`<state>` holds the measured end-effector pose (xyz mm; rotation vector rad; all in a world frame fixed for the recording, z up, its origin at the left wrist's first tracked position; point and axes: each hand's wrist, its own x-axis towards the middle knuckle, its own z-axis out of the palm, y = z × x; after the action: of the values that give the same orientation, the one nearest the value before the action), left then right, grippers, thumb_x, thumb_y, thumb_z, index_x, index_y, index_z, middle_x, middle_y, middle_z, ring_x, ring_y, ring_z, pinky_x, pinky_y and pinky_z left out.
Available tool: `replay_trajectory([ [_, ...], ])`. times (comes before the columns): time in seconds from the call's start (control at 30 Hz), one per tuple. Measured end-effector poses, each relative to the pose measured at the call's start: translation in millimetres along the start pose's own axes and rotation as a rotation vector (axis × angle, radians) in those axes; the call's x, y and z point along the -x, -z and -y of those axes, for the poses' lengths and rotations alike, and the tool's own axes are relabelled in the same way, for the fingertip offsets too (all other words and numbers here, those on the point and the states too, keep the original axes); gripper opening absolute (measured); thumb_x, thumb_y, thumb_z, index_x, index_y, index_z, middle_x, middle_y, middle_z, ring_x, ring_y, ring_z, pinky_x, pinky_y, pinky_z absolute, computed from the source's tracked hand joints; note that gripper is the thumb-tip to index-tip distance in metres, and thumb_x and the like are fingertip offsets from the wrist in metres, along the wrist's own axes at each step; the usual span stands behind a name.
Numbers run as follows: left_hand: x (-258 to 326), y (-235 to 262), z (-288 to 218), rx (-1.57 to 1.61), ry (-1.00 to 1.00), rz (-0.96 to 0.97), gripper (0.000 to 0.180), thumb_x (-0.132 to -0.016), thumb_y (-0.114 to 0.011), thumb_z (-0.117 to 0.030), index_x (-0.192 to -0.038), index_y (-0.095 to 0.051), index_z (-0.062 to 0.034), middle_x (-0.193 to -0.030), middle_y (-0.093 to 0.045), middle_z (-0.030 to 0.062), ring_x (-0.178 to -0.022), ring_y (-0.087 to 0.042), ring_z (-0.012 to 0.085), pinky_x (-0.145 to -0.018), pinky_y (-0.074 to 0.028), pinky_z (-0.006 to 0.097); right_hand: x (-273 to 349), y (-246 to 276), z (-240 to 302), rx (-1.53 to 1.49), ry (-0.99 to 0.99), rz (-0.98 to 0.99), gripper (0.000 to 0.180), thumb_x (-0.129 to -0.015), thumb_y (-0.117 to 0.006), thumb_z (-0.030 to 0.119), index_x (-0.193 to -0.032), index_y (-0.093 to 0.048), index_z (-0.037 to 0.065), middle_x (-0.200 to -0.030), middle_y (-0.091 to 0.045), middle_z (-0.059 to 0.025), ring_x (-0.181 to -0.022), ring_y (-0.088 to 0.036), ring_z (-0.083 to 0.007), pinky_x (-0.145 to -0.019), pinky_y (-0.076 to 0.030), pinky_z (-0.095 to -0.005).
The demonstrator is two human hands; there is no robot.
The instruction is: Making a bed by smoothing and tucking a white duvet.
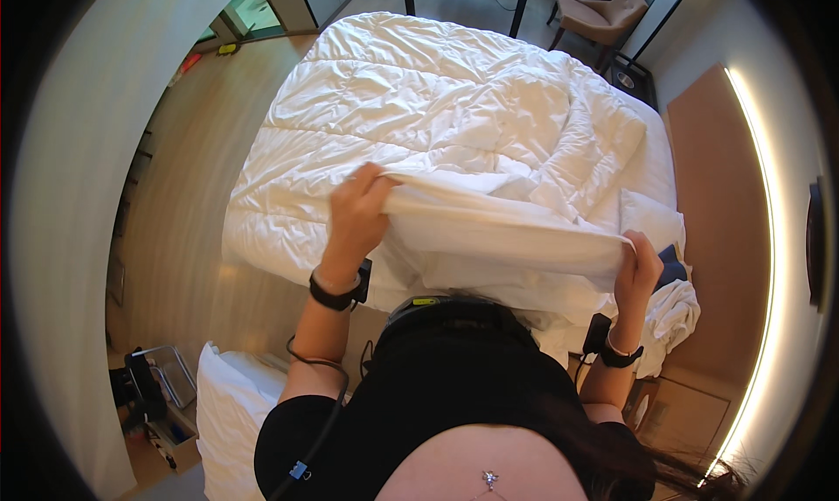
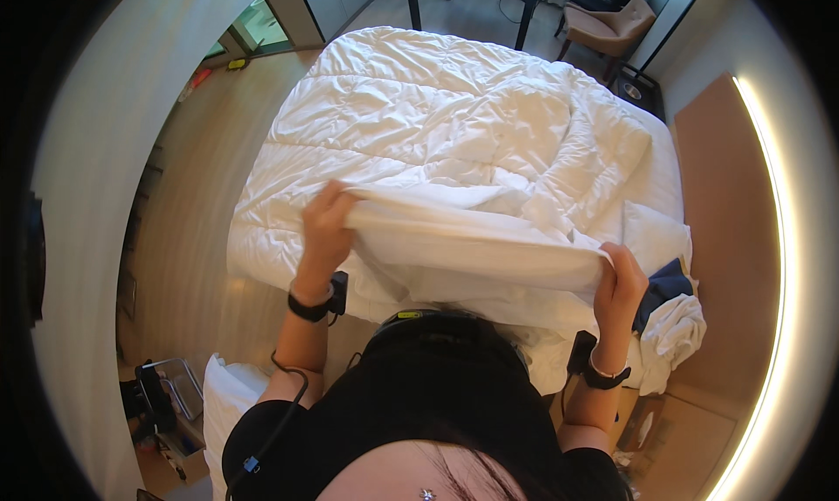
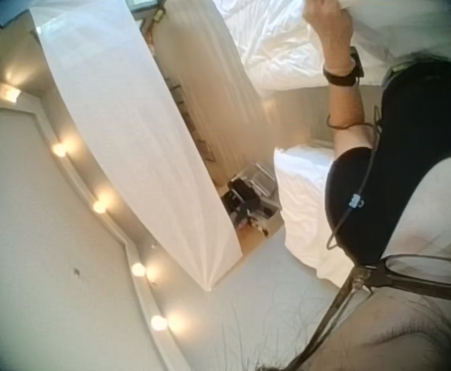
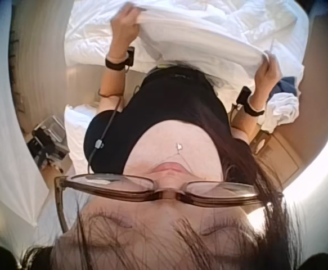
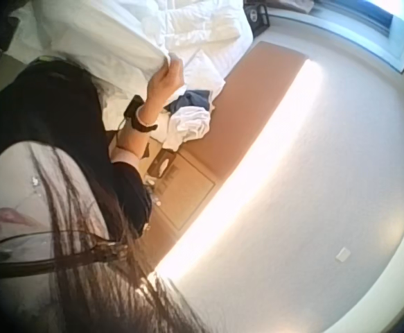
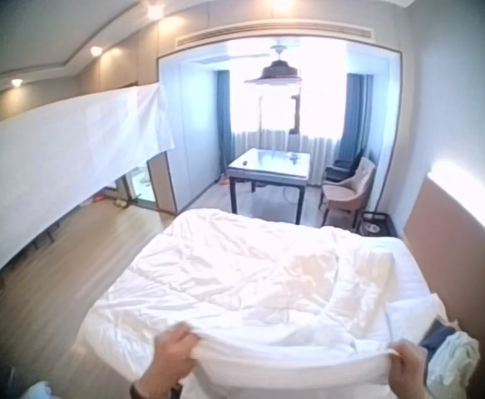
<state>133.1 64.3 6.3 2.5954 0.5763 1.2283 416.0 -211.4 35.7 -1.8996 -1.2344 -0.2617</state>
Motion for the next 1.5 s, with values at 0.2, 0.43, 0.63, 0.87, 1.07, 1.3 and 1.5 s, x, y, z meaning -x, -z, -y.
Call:
replay_trajectory([
  [0.2,22.2,-48.7,-11.5,0.427,0.237,0.261,0.026,-0.068,-0.044,0.01,-0.084,-0.059,-0.0018,-0.081,-0.053,0.0161,-0.076,-0.055,0.0373,-0.066,-0.045,0.038,8.5,-59.0,-41.7,0.277,-0.041,0.352,0.025,-0.081,-0.066,0.016,-0.104,-0.06,0.007,-0.095,-0.059,-0.015,-0.091,-0.057,-0.0349,-0.074,-0.046,-0.0401],
  [0.43,13.7,-72.1,-48.1,0.573,0.155,0.383,0.012,-0.075,-0.05,0.003,-0.082,-0.059,-0.0022,-0.08,-0.052,0.0146,-0.076,-0.054,0.0359,-0.067,-0.044,0.039,-8.7,-124.6,66.3,-0.023,0.383,0.32,0.039,-0.076,-0.071,0.026,-0.109,-0.057,0.01,-0.099,-0.056,-0.0117,-0.097,-0.053,-0.0314,-0.086,-0.039,-0.0448],
  [0.63,50.4,-78.2,-38.9,0.311,0.254,0.23,0.03,-0.074,-0.063,-0.005,-0.101,-0.052,-0.0089,-0.091,-0.055,0.0122,-0.078,-0.059,0.036,-0.063,-0.048,0.044,-9.6,-152.5,50.7,-0.191,0.17,0.565,0.012,-0.076,-0.059,0.006,-0.087,-0.054,0.005,-0.08,-0.054,-0.0119,-0.075,-0.057,-0.0363,-0.066,-0.045,-0.0454],
  [0.87,172.0,-135.9,58.3,-0.071,0.602,0.174,0.024,-0.072,-0.064,-0.011,-0.094,-0.053,-0.0108,-0.092,-0.057,0.0114,-0.078,-0.06,0.0361,-0.062,-0.049,0.046,-11.4,-134.6,63.6,-0.243,0.158,0.492,0.008,-0.075,-0.054,-0.001,-0.081,-0.049,-0.001,-0.075,-0.046,-0.0184,-0.07,-0.05,-0.0398,-0.06,-0.04,-0.0402],
  [1.07,214.7,-159.0,75.1,-0.115,0.945,0.261,0.021,-0.077,-0.063,-0.02,-0.095,-0.058,-0.0106,-0.096,-0.061,0.0136,-0.084,-0.061,0.0377,-0.069,-0.05,0.047,-18.3,-109.5,35.8,-0.158,0.091,0.364,0.008,-0.077,-0.056,0.001,-0.077,-0.049,-0.003,-0.071,-0.046,-0.0182,-0.065,-0.049,-0.036,-0.057,-0.038,-0.0362],
  [1.3,230.2,-186.5,105.8,0.374,0.848,0.731,0.035,-0.092,-0.049,-0.02,-0.123,-0.057,-0.0072,-0.123,-0.059,0.0196,-0.104,-0.061,0.0344,-0.082,-0.05,0.038,-42.1,-115.8,-8.6,-0.101,0.079,0.101,0.007,-0.075,-0.057,0.001,-0.078,-0.051,-0.002,-0.071,-0.048,-0.019,-0.068,-0.049,-0.0402,-0.058,-0.04,-0.0391],
  [1.5,166.3,-139.2,76.1,1.477,1.393,0.391,0.037,-0.099,-0.042,-0.013,-0.135,-0.044,-0.0024,-0.13,-0.054,0.0096,-0.11,-0.058,0.0221,-0.09,-0.051,0.035,-62.3,-151.7,-13.3,0.492,0.186,-0.167,0.026,-0.083,-0.063,0.021,-0.104,-0.059,0.007,-0.101,-0.056,-0.016,-0.094,-0.053,-0.0345,-0.079,-0.043,-0.0465],
])
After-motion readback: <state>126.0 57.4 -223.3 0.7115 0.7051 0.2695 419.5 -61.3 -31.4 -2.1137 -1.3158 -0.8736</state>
